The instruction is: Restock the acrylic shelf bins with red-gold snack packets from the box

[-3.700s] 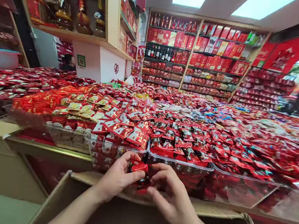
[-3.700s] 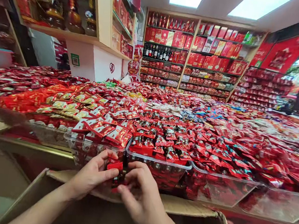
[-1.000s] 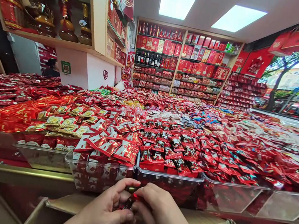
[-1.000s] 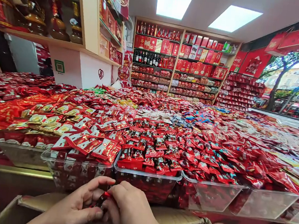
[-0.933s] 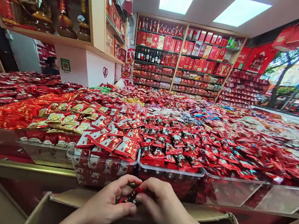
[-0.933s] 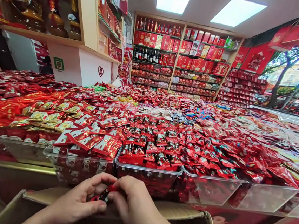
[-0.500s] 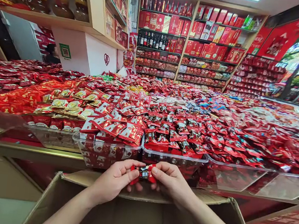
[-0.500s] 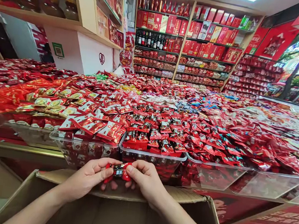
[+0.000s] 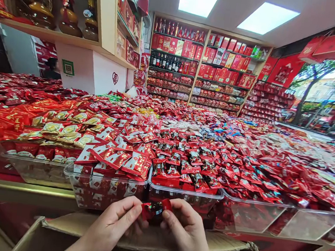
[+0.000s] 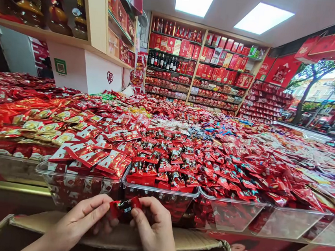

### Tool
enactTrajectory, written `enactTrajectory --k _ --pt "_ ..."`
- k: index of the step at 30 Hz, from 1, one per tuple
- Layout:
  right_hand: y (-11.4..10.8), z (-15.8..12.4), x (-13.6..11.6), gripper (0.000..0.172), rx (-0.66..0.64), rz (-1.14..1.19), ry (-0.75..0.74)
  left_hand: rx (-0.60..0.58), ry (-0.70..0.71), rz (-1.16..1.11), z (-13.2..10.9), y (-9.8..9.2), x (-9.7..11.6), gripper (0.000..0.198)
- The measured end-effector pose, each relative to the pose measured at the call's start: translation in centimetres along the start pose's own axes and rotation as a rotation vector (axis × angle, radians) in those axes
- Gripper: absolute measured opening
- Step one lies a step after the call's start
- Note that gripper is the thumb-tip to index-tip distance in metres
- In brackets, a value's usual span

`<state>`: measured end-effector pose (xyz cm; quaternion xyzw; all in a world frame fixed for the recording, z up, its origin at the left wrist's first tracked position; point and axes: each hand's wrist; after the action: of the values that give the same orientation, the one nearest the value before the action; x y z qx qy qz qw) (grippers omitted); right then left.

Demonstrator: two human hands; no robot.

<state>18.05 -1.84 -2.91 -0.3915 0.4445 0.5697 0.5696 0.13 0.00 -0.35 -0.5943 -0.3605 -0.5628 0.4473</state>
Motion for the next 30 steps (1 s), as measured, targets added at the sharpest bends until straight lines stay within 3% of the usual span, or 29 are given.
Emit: enactTrajectory --k 4,6,8,12,14,17,20,25,30 --pt "-0.8 0.6 -1.9 0.014 0.122 -0.137 -0.358 0.012 -0.006 -0.078 0.4 -0.1 -0.5 0.032" --pt "-1.7 2.4 -4.4 0.017 0.177 -0.268 -0.541 0.02 0.002 -0.077 0.6 -0.1 -0.8 0.03" --pt "-3.1 5.7 -7.2 0.017 0.253 -0.37 -0.629 0.024 0.017 -0.055 0.6 -0.1 -0.9 0.028" --pt "-5.9 14.8 -11.2 0.016 0.37 -0.586 -0.569 0.024 0.021 -0.035 0.3 -0.1 -1.1 0.027" --pt "-6.6 18.9 -11.8 0.017 0.329 -0.763 -0.379 0.022 0.018 -0.044 0.2 0.0 -1.1 0.027" --pt "-5.8 22.5 -11.3 0.016 0.224 -0.87 -0.265 0.019 0.016 -0.062 0.3 0.0 -1.1 0.027" --pt "-3.9 23.8 -10.1 0.012 0.126 -0.941 -0.249 0.021 0.009 -0.073 0.3 -0.1 -1.1 0.026" --pt "-2.2 24.3 -8.3 0.011 0.079 -1.039 -0.256 0.031 0.009 -0.09 0.1 -0.2 -1.0 0.026" --pt "-2.3 23.2 -8.7 0.011 0.158 -1.057 -0.36 0.031 0.01 -0.076 0.1 -0.4 -0.6 0.026"
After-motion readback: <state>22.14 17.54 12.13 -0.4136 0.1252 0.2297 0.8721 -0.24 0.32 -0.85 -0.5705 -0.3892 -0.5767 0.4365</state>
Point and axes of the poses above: each hand's wrist, its own z-axis towards the middle knuckle, its own y-axis out of the palm, x = y × z, and after that the axes turned 8 degrees about x, right-handed
